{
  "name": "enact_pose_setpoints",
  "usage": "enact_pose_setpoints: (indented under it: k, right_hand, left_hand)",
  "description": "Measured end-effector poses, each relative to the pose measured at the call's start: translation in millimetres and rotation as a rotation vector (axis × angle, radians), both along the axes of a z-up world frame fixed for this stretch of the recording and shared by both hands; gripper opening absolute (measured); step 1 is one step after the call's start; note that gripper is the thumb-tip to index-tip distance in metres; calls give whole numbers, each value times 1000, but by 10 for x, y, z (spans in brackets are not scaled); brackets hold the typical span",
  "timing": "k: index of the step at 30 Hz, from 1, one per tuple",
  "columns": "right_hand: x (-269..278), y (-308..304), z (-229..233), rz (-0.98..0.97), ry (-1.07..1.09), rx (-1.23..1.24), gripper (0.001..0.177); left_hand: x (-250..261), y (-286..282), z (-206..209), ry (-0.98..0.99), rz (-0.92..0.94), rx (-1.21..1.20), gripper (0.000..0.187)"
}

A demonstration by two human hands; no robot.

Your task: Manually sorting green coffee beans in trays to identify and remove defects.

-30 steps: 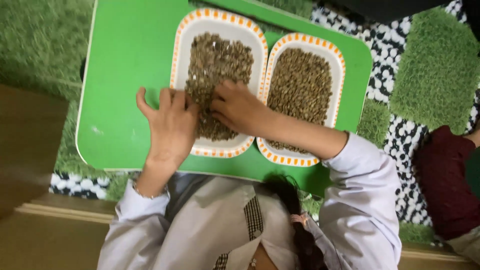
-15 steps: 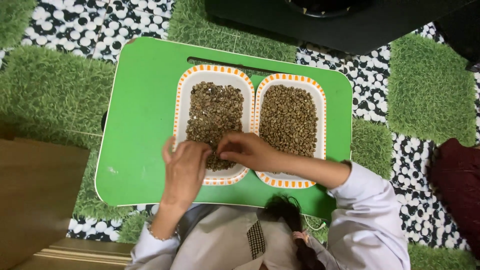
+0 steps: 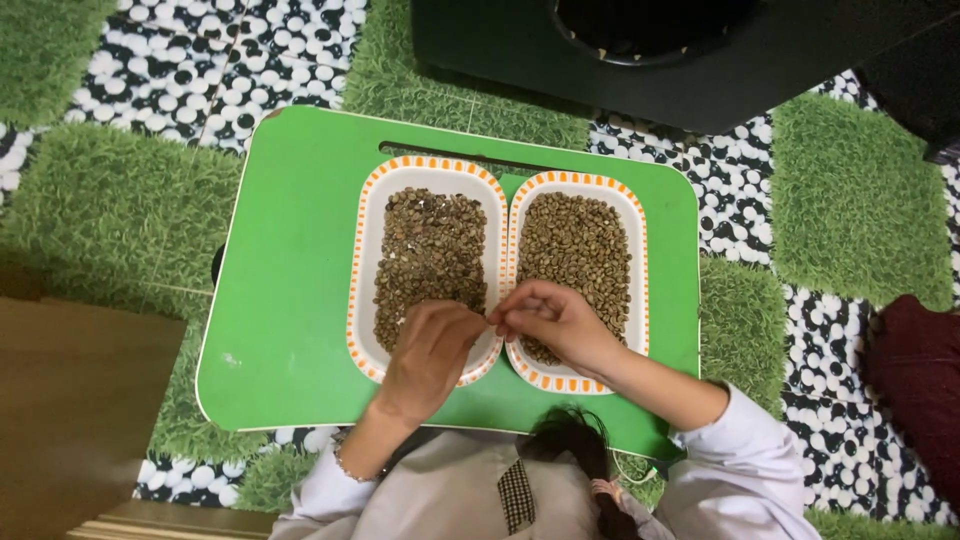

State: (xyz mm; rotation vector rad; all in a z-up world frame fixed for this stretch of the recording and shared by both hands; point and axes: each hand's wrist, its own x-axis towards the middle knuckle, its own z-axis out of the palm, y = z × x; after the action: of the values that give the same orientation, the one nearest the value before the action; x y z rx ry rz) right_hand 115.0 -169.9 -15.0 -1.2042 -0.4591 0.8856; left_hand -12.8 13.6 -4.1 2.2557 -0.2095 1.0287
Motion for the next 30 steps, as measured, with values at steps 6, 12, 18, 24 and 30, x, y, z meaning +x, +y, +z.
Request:
enact_pose_setpoints:
  k: [6,12,18,24,30]
  right_hand:
    - [-18,-291,-100,-69,-61,-38,17]
    - [-28,-426,-218,-28,-32,-15,17]
    - [-5,-417,225,15,-405,-270,11]
    - [130,-460,581,101,-1075,-502,14]
    - [174,-494,486,161,-1249,-565,12]
  left_hand:
    - [150,-191,97,-62,-74,58,18]
    - [186,-303,402,-77,-124,50,8]
    - [132,-384,63,154,-203,11,19]
    - [218,-632,6,272,-39,75,9]
    - [338,-721,-51,304,90,150,8]
